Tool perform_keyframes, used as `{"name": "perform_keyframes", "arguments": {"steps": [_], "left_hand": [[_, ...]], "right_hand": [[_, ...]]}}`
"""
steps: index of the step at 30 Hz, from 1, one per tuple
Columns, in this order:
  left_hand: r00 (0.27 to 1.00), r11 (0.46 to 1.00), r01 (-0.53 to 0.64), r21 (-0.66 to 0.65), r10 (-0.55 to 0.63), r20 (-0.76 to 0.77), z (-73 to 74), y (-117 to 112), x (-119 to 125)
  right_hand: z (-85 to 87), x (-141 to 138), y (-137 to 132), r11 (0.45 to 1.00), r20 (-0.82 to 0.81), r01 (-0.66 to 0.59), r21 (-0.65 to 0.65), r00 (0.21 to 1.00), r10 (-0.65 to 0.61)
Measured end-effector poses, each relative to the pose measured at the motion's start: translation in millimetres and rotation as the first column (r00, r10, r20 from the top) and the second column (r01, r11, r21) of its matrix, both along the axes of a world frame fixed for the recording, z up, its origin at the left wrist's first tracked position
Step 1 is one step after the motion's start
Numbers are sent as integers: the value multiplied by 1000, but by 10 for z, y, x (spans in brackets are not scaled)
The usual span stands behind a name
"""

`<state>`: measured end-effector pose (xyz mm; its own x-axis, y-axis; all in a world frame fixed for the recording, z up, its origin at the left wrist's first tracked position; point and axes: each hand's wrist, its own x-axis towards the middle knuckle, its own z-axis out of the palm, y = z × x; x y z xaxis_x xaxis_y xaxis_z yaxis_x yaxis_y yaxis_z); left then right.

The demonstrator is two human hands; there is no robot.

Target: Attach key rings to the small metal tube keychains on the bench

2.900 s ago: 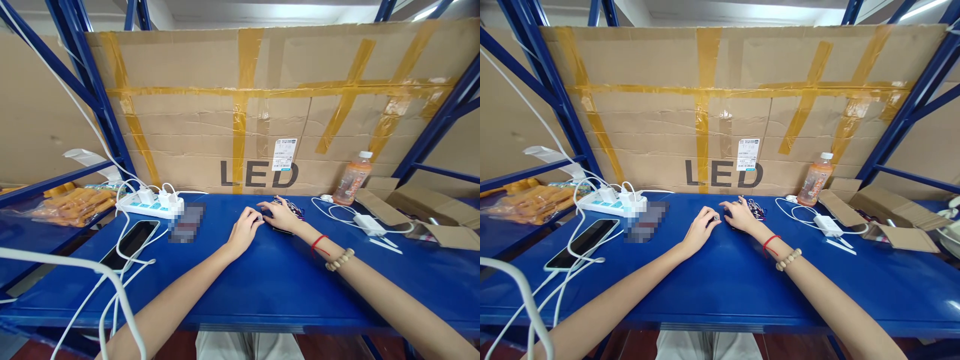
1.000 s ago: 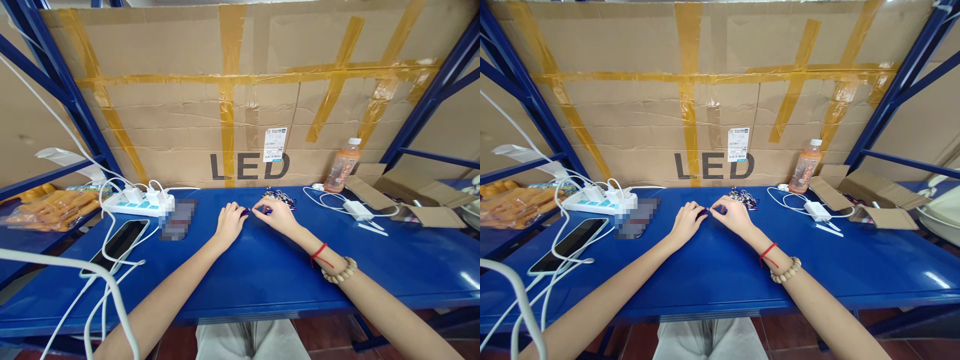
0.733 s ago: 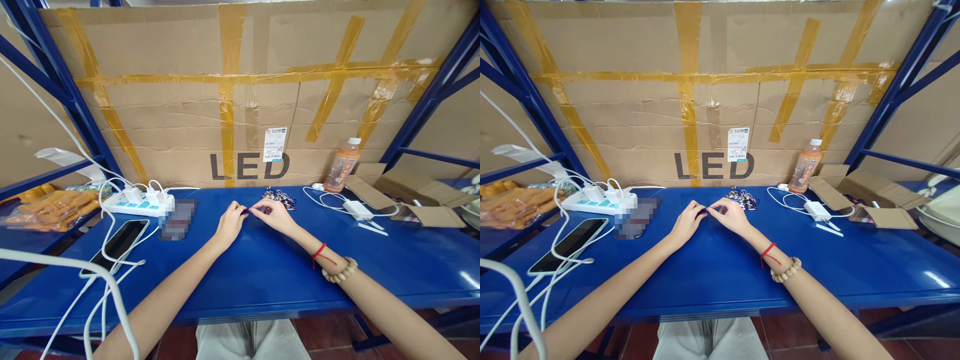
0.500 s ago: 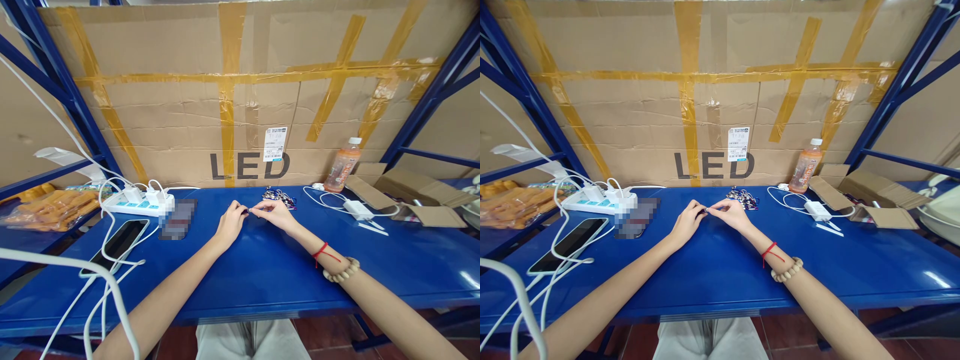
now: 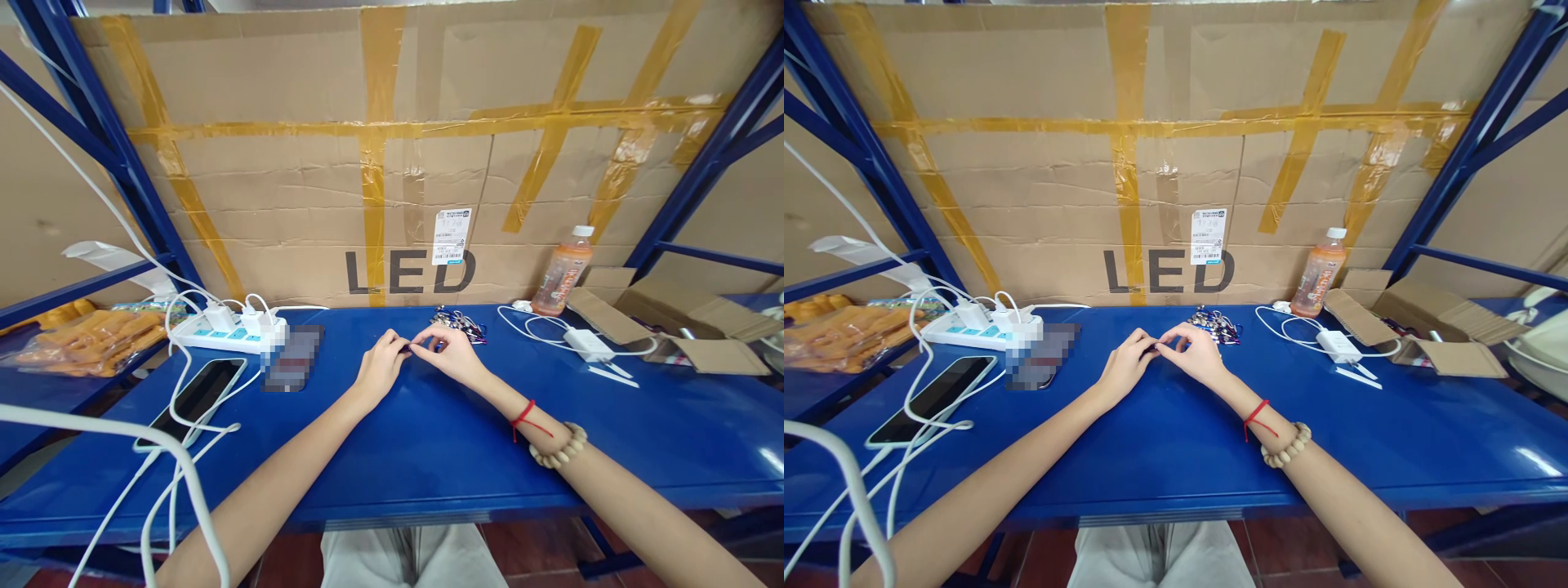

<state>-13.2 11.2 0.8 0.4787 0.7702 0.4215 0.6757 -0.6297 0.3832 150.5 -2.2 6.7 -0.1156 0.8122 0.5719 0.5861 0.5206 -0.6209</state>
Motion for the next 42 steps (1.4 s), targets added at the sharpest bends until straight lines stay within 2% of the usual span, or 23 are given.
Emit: {"name": "perform_keyframes", "arguments": {"steps": [4, 7, 9, 15, 21, 27, 31, 34, 37, 39, 42], "left_hand": [[1000, 1000, -22, 0, 22, 16, 12, -19, -4], [1000, 1000, -26, 7, 26, 2, 6, -18, -8], [999, 999, -36, 12, 37, -14, -2, -12, -10], [999, 1000, -17, 12, 17, -32, -17, -3, -7], [999, 999, -36, 14, 36, -22, -4, -20, -2], [999, 999, -30, -25, 29, -42, 2, -29, 15], [999, 1000, -24, -17, 25, 36, 2, -22, 17], [996, 1000, -4, -10, 5, 94, -8, -8, 10], [994, 1000, 6, 0, -6, 107, -23, 3, 12], [994, 1000, 8, 18, -9, 108, -31, 9, 19], [994, 998, 2, 55, -8, 110, -40, 22, 30]], "right_hand": [[58, 6, -86, 977, 232, 43, 208, 968, -93], [80, 15, -115, 968, 375, 29, 249, 919, -123], [75, 17, -113, 970, 417, 16, 241, 901, -119], [35, 13, -87, 981, 410, 14, 196, 907, -95], [53, 14, -93, 973, 477, 15, 232, 870, -128], [84, 6, -127, 989, 442, -2, 151, 895, -66], [89, 29, -99, 983, 371, 93, 157, 917, -147], [66, 80, -42, 980, 429, 160, 118, 882, -196], [16, 146, 20, 977, 550, 178, 114, 808, -211], [-20, 186, 51, 978, 606, 180, 103, 769, -205], [-52, 222, 79, 984, 636, 158, 78, 753, -171]]}}
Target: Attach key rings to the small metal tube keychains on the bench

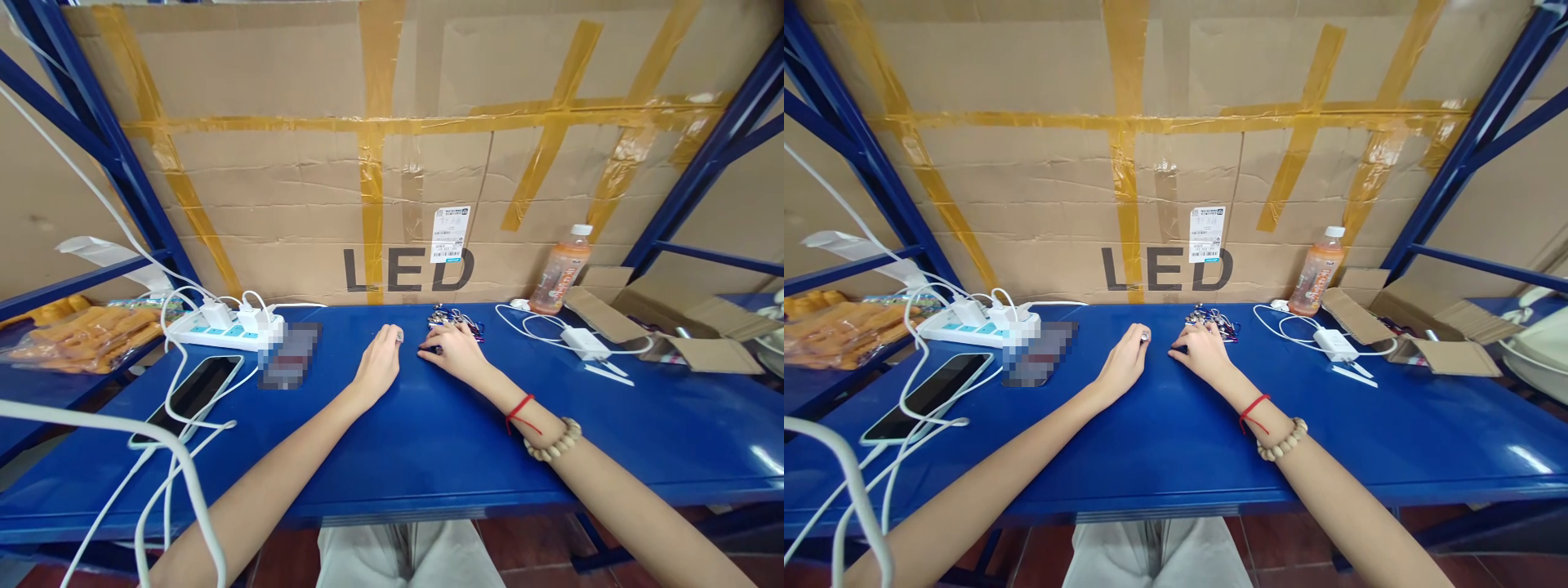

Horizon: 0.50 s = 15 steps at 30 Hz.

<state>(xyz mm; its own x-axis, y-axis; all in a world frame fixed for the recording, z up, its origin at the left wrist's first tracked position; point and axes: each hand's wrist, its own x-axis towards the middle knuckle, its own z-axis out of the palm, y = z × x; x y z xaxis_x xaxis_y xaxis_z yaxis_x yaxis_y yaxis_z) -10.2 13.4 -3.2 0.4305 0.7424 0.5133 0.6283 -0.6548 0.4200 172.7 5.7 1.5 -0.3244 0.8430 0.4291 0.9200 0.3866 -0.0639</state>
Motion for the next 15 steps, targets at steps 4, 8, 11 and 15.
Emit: {"name": "perform_keyframes", "arguments": {"steps": [4, 8, 11, 15], "left_hand": [[1000, 1000, -13, 28, 12, 14, 4, 6, 7], [999, 1000, -30, 10, 30, 21, 29, -30, 23], [999, 997, -43, -66, 44, 17, 49, -62, 34], [998, 991, -57, -119, 57, -7, 63, -78, 32]], "right_hand": [[5, -3, 5, 1000, -22, -26, 3, 999, 26], [20, -35, -10, 1000, -84, -19, -11, 996, 18], [17, -54, -20, 999, -76, -13, -37, 997, 11], [15, -79, -25, 999, -114, -36, -9, 993, 35]]}}
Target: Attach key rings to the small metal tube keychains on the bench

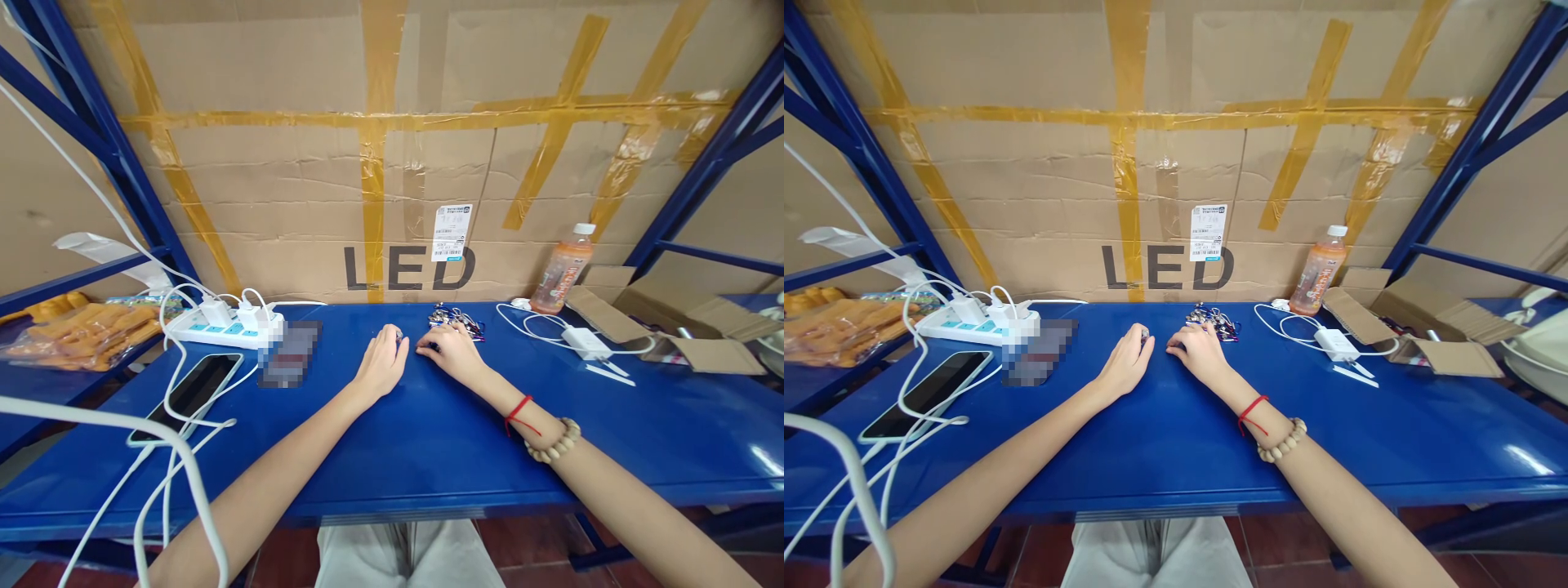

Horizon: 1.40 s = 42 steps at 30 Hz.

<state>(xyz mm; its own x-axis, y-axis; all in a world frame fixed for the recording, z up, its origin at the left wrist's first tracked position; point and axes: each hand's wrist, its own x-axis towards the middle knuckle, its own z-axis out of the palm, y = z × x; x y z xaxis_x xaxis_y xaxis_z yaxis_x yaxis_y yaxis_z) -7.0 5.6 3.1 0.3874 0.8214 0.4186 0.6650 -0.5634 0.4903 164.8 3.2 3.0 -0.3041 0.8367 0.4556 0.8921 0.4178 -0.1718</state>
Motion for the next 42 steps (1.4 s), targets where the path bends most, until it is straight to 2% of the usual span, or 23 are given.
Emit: {"name": "perform_keyframes", "arguments": {"steps": [3, 6, 9, 13, 18, 26, 32, 38, 42], "left_hand": [[999, 1000, 22, 7, -21, -33, -5, 9, -6], [996, 998, 49, 39, -47, -72, -25, 30, -5], [992, 995, 68, 76, -59, -111, -46, 50, 0], [987, 992, 82, 96, -68, -146, -49, 50, 1], [980, 988, 101, 119, -78, -184, -44, 43, -5], [977, 991, 66, 114, -41, -207, -60, 67, -7], [961, 992, 36, 123, 0, -276, -30, 44, 7], [958, 991, -41, 127, 75, -277, -17, 23, 7], [961, 986, -109, 126, 137, -239, -9, 19, 9]], "right_hand": [[16, -34, -10, 994, -180, -44, 98, 982, 61], [42, -86, -35, 966, -331, -88, 244, 929, 168], [60, -131, -62, 937, -373, -168, 306, 885, 280], [63, -139, -74, 920, -395, -254, 300, 844, 362], [60, -132, -80, 931, -392, -273, 243, 850, 352], [20, -138, -59, 957, -366, -273, 95, 885, 289], [25, -99, -46, 953, -332, -277, 123, 894, 302], [54, -115, -73, 954, -278, -273, 124, 913, 298], [47, -90, -75, 983, -207, -165, 77, 962, 178]]}}
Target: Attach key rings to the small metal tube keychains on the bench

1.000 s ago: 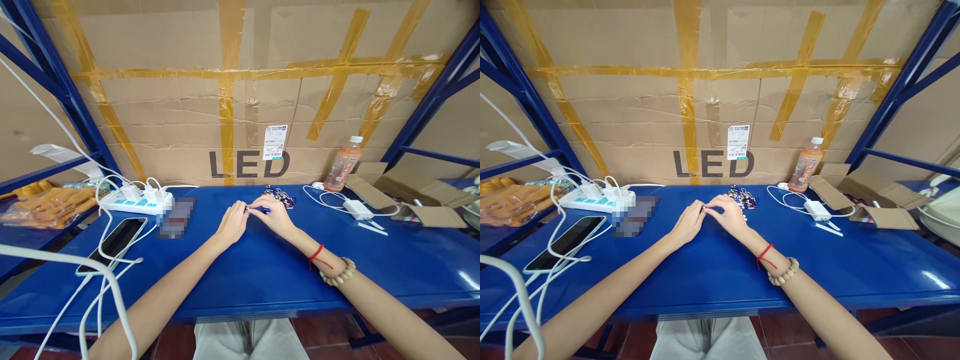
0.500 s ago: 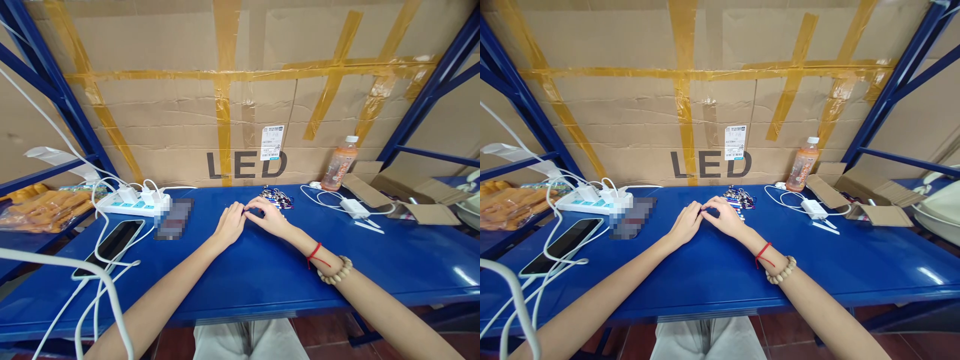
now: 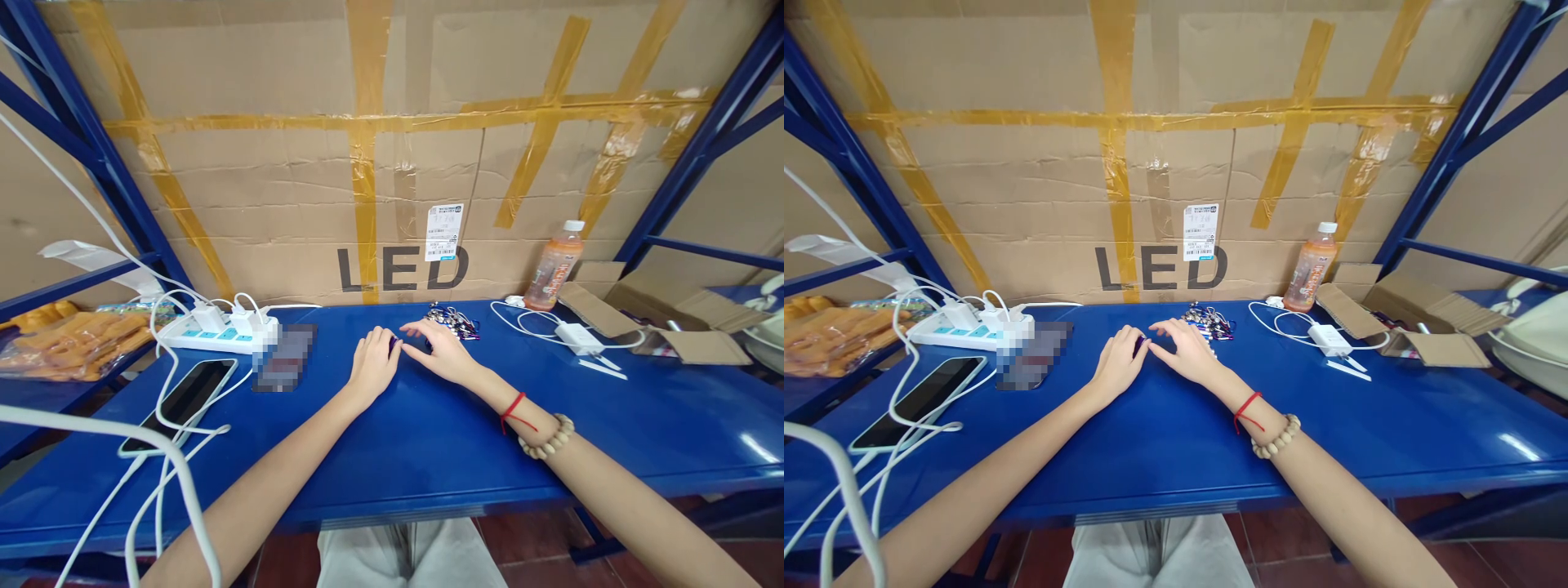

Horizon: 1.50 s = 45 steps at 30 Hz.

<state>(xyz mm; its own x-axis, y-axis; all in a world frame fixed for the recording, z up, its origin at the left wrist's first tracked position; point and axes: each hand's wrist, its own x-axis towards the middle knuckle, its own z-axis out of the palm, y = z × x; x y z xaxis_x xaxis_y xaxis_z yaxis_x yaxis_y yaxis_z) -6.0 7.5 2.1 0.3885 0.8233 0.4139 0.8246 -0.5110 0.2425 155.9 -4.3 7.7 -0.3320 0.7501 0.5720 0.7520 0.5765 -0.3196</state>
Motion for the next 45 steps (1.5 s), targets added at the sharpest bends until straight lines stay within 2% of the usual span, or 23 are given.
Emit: {"name": "perform_keyframes", "arguments": {"steps": [4, 8, 16, 31, 38, 45], "left_hand": [[998, 999, -18, -29, 20, 58, 0, 6, 2], [997, 999, -4, -38, 7, 73, -1, 9, 0], [998, 999, 17, -46, -13, 67, 9, -4, 2], [998, 998, 46, -46, -44, 52, -16, 11, 13], [997, 997, 59, -51, -56, 58, -16, 13, 19], [996, 996, 67, -54, -64, 58, -13, 14, 20]], "right_hand": [[-40, 118, 72, 982, 113, 185, -34, 977, -180], [-68, 284, 179, 960, 111, 279, -40, 956, -273], [-122, 370, 295, 944, 214, 328, -28, 925, -315], [-119, 353, 415, 959, 236, 271, -83, 940, -246], [-103, 322, 424, 980, 231, 184, -76, 959, -162], [-120, 324, 435, 984, 220, 147, -101, 968, -122]]}}
